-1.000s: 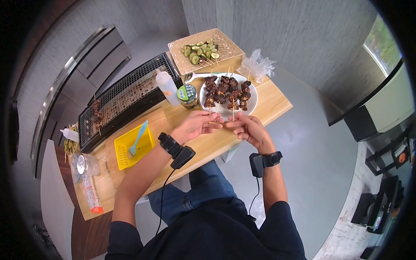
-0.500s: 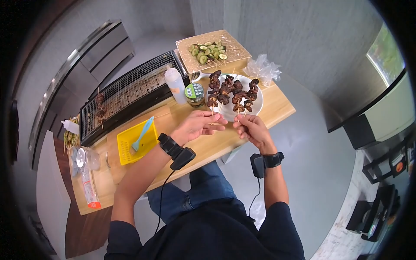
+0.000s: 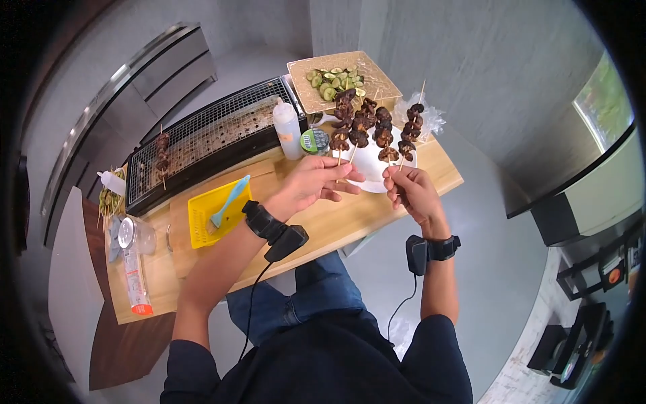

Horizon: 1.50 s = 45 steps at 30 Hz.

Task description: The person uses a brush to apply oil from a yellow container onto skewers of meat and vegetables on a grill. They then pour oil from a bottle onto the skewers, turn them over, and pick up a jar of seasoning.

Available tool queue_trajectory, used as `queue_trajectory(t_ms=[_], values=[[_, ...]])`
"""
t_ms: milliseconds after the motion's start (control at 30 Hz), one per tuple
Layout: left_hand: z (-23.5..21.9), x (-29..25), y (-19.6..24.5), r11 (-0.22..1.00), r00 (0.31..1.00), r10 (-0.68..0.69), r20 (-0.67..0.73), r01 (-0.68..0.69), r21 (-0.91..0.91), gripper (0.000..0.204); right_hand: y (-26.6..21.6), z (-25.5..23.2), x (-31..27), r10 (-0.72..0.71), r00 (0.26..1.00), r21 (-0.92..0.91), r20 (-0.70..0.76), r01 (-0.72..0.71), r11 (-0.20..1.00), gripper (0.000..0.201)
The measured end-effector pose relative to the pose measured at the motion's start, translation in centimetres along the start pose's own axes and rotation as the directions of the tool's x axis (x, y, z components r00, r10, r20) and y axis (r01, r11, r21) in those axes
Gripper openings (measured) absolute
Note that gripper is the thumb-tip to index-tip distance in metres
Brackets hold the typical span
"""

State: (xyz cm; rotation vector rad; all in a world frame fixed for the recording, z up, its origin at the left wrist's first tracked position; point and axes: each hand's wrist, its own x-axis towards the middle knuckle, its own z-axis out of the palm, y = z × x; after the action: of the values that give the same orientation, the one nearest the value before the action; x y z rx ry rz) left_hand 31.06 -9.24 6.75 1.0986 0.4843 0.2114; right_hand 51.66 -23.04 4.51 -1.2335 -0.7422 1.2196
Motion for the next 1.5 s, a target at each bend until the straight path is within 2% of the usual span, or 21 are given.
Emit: queue_trajectory(t_ms=[167, 333, 400, 467, 533, 567, 600, 700, 767, 833, 867, 933, 1000, 1200, 1267, 1500], values=[[-0.2, -0.4, 3.1, 0.992, 0.992, 0.123, 0.015, -0.123, -0.007, 0.033, -3.9, 1.6, 1.0, -0.086, 0.996, -0.094, 0.026, 0.088, 0.992, 0.021], [-1.4, -2.4, 7.1, 0.976, 0.976, 0.215, -0.013, -0.215, -0.02, 0.032, -8.4, 5.3, 3.5, -0.146, 0.98, -0.175, 0.134, 0.169, 0.97, 0.023], [-2.9, -3.9, 8.7, 0.953, 0.953, 0.301, 0.01, -0.301, 0.029, 0.03, -9.3, 7.2, 5.3, -0.165, 0.969, -0.197, 0.186, 0.201, 0.96, 0.023], [-4.4, -5.7, 9.8, 0.956, 0.957, 0.287, -0.051, -0.283, 0.078, 0.028, -9.8, 9.5, 7.1, -0.19, 0.935, -0.176, 0.3, 0.25, 0.952, 0.023], [-6.5, -7.9, 10.4, 0.916, 0.906, 0.401, -0.134, -0.392, 0.09, 0.031, -9.7, 12.7, 8.6, -0.188, 0.927, -0.164, 0.325, 0.251, 0.954, 0.024], [-7.9, -8.8, 10.5, 0.91, 0.895, 0.412, -0.17, -0.396, 0.122, 0.031, -9.4, 14.5, 9.4, -0.178, 0.931, -0.181, 0.319, 0.244, 0.953, 0.025], [-9.0, -10.0, 10.5, 0.909, 0.892, 0.414, -0.18, -0.396, 0.127, 0.031, -9.1, 16.2, 10.2, -0.167, 0.935, -0.199, 0.312, 0.236, 0.951, 0.025], [-12.5, -13.3, 10.3, 0.911, 0.871, 0.41, -0.27, -0.378, 0.164, 0.027, -7.1, 20.8, 13.5, -0.149, 0.884, -0.128, 0.443, 0.227, 0.966, 0.025], [-14.9, -14.8, 9.6, 0.932, 0.833, 0.363, -0.418, -0.325, 0.163, 0.027, -5.6, 23.9, 14.7, -0.104, 0.878, -0.095, 0.467, 0.166, 0.982, 0.022], [-16.6, -16.2, 8.6, 0.938, 0.804, 0.347, -0.483, -0.295, 0.182, 0.027, -3.8, 26.1, 16.3, -0.066, 0.87, -0.071, 0.489, 0.115, 0.991, 0.023], [-17.6, -16.7, 8.2, 0.947, 0.776, 0.322, -0.542, -0.259, 0.191, 0.027, -2.7, 26.9, 16.9, -0.054, 0.874, -0.066, 0.483, 0.098, 0.993, 0.023], [-20.5, -17.2, 6.6, 0.952, 0.766, 0.306, -0.566, -0.238, 0.192, 0.028, -0.4, 27.5, 18.8, -0.018, 0.867, -0.072, 0.498, 0.062, 0.995, 0.022], [-22.1, -17.3, 5.5, 0.964, 0.731, 0.26, -0.631, -0.23, 0.131, 0.027, 0.7, 27.9, 20.1, 0.018, 0.853, -0.091, 0.522, 0.035, 0.995, 0.022], [-25.3, -16.4, 4.0, 0.976, 0.724, 0.219, -0.654, -0.172, 0.135, 0.023, 1.3, 27.4, 21.9, 0.096, 0.869, -0.21, 0.485, 0.009, 0.978, 0.024], [-25.4, -15.9, 3.9, 0.964, 0.732, 0.262, -0.628, -0.166, 0.208, 0.024, 1.7, 27.3, 22.0, 0.087, 0.866, -0.27, 0.492, 0.056, 0.961, 0.025], [-26.1, -15.2, 3.9, 0.96, 0.758, 0.24, -0.607, -0.094, 0.262, 0.026, 3.4, 28.0, 22.3, 0.136, 0.848, -0.285, 0.513, 0.019, 0.958, 0.026]])
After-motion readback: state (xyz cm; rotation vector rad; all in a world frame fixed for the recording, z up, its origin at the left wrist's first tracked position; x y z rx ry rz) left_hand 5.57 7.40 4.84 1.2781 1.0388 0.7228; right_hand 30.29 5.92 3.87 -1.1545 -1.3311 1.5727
